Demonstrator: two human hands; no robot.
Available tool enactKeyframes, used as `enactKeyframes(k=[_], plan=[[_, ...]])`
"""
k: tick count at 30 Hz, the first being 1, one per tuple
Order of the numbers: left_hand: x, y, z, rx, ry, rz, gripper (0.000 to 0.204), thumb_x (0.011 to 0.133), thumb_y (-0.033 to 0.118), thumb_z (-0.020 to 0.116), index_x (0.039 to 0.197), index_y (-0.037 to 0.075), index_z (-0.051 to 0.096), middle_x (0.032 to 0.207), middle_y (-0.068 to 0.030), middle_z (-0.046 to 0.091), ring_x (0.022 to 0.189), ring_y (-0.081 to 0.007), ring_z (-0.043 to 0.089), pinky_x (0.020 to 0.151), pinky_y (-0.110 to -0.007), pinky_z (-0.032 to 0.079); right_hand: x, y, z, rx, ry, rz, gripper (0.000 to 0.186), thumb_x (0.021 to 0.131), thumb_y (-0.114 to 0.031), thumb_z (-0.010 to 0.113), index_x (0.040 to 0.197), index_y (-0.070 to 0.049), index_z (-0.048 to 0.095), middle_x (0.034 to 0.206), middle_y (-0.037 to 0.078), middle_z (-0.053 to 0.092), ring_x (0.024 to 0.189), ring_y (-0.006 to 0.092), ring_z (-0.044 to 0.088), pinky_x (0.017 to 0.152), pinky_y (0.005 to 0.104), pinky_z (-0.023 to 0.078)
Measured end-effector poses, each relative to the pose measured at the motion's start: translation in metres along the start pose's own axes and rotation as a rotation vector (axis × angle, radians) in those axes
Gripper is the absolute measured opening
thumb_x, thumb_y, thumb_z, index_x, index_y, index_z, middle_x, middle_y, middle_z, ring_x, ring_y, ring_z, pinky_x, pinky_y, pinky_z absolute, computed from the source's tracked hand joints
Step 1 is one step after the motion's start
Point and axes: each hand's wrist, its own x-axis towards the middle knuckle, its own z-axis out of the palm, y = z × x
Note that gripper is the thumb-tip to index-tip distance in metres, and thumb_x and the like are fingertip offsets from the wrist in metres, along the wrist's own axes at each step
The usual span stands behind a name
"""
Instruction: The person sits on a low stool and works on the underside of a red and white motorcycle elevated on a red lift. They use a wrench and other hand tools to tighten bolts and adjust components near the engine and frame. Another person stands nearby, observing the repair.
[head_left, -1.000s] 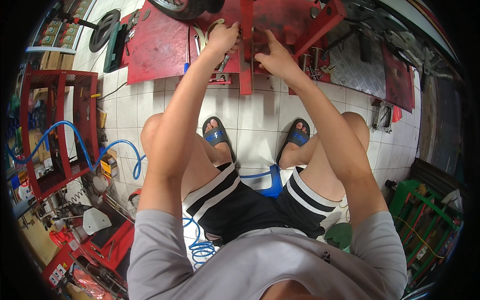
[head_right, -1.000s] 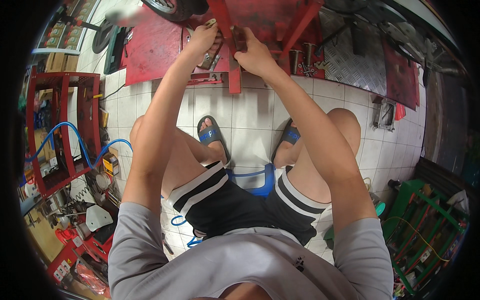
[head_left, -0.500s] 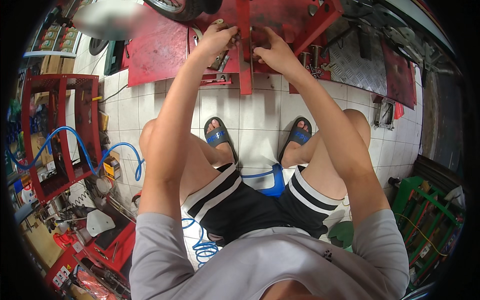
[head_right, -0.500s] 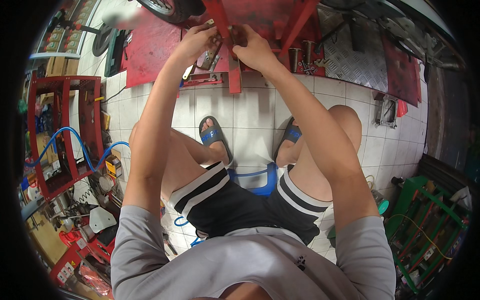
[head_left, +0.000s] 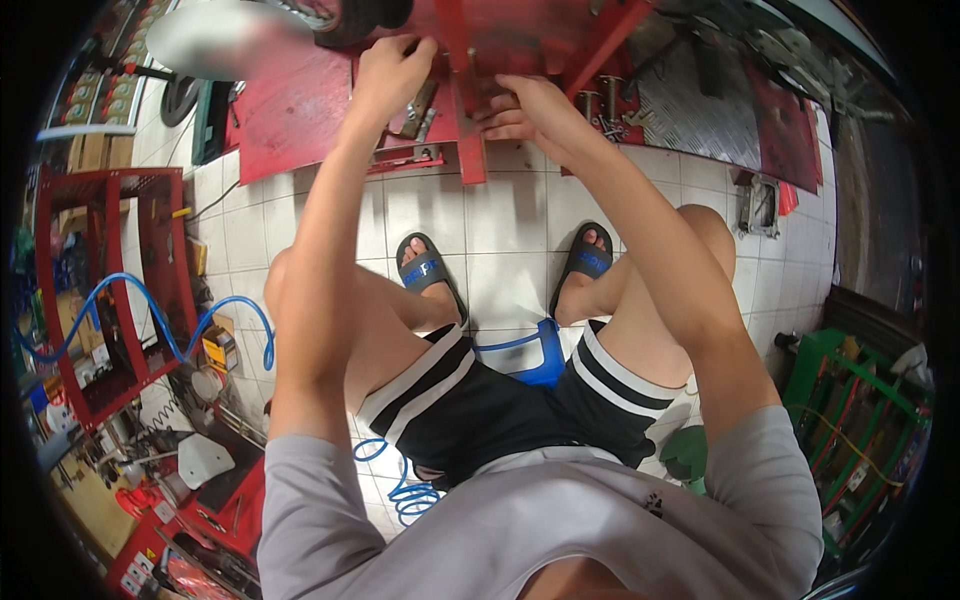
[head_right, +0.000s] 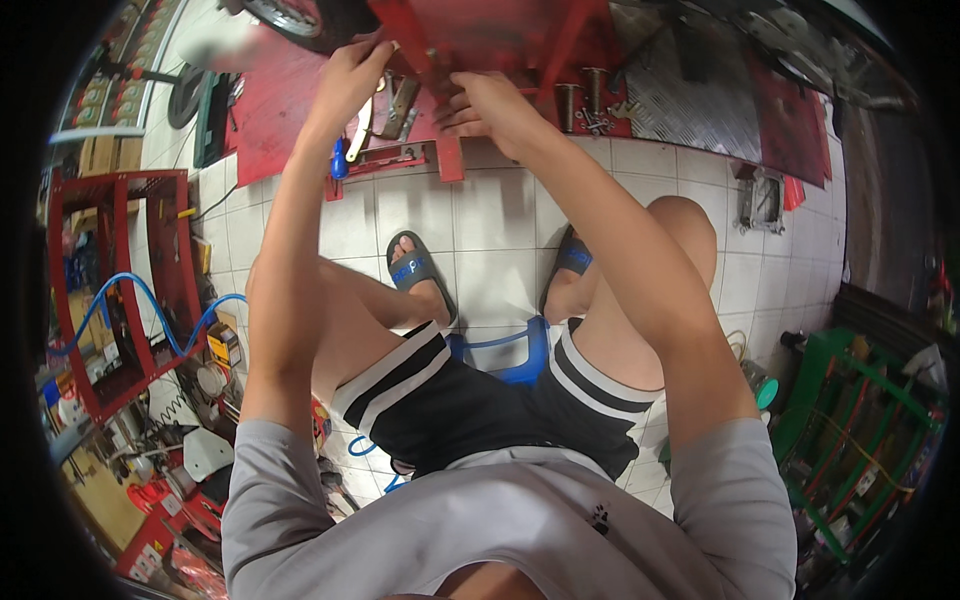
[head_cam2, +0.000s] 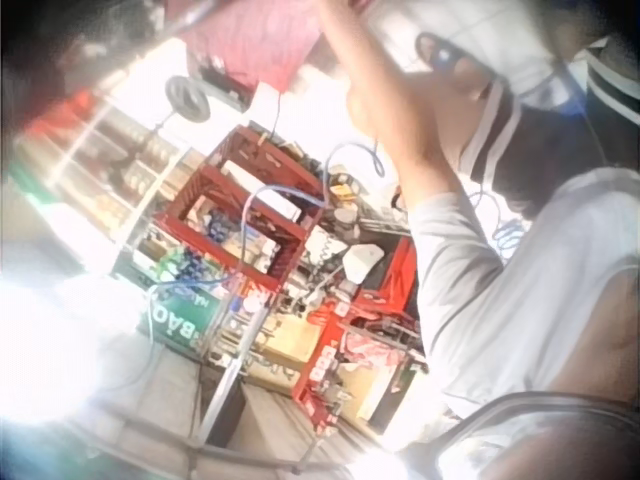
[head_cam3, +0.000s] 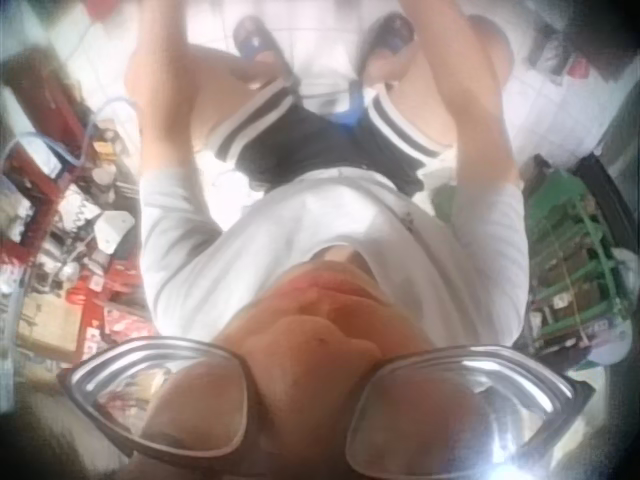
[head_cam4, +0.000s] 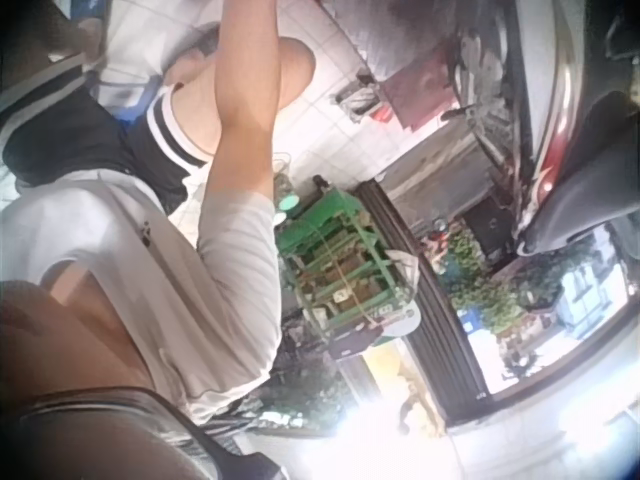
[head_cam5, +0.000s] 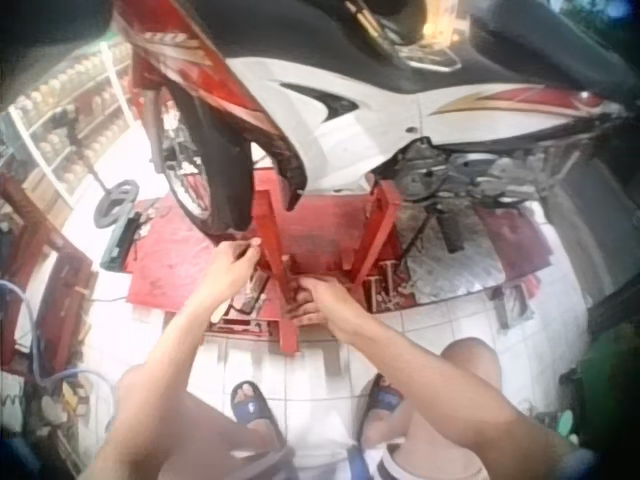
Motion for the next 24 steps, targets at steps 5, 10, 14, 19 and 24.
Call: enactKeyframes(k=[5, 10, 14, 19, 24], plan=[[-0.049, 0.033, 0.007, 0.114, -0.409, 0.201, 0.029, 0.086, 0.023, 0.06, 0.086, -0.005, 0.064, 0.063, -0.0202, 0.058, 0.061, -0.0285, 0.059, 0.057, -0.038, 0.044, -0.006, 0.011, -0.002, 0.342, -0.121, 0.129, 0.043, 0.101, -0.031, 0.031, 0.102, 0.006, 0.052, 0.095, 0.024, 0.062, 0.092, 0.0309, 0.064, 0.082, 0.0419, 0.054], [-0.062, 0.041, 0.028, 0.114, -0.534, 0.306, 0.029, 0.085, 0.023, 0.067, 0.083, -0.005, 0.063, 0.056, -0.0132, 0.052, 0.051, -0.0196, 0.047, 0.052, -0.035, 0.039, -0.003, 0.038, -0.019, 0.206, -0.006, 0.18, 0.039, 0.1, -0.031, 0.036, 0.095, 0.003, 0.055, 0.084, 0.014, 0.06, 0.078, 0.0242, 0.063, 0.076, 0.0384, 0.054], [-0.05, 0.018, 0.022, 0.277, -0.516, 0.177, 0.036, 0.084, 0.03, 0.067, 0.093, -0.006, 0.066, 0.068, -0.0176, 0.064, 0.063, -0.0281, 0.062, 0.063, -0.038, 0.048, -0.002, 0.062, -0.064, 0.02, 0.116, 0.243, 0.034, 0.098, -0.03, 0.044, 0.094, 0.001, 0.057, 0.082, 0.012, 0.063, 0.07, 0.0225, 0.064, 0.064, 0.0337, 0.055], [-0.027, -0.004, 0.029, 0.459, -0.403, -0.006, 0.044, 0.085, 0.035, 0.064, 0.096, -0.008, 0.065, 0.076, -0.0226, 0.067, 0.077, -0.0317, 0.069, 0.071, -0.04, 0.052, 0.013, 0.093, -0.179, 0.077, 0.556, 0.175, 0.029, 0.096, -0.025, 0.04, 0.098, 0.001, 0.054, 0.094, 0.019, 0.063, 0.079, 0.0305, 0.065, 0.072, 0.0413, 0.056], [-0.018, -0.024, 0.058, 0.205, -0.522, -0.285, 0.059, 0.084, 0.042, 0.065, 0.108, -0.012, 0.059, 0.106, -0.0326, 0.062, 0.102, -0.041, 0.062, 0.088, -0.044, 0.05, 0.018, 0.072, -0.216, 0.38, 0.653, 0.003, 0.031, 0.098, -0.029, 0.037, 0.1, -0.003, 0.053, 0.091, 0.015, 0.062, 0.09, 0.03, 0.062, 0.084, 0.0451, 0.052]])
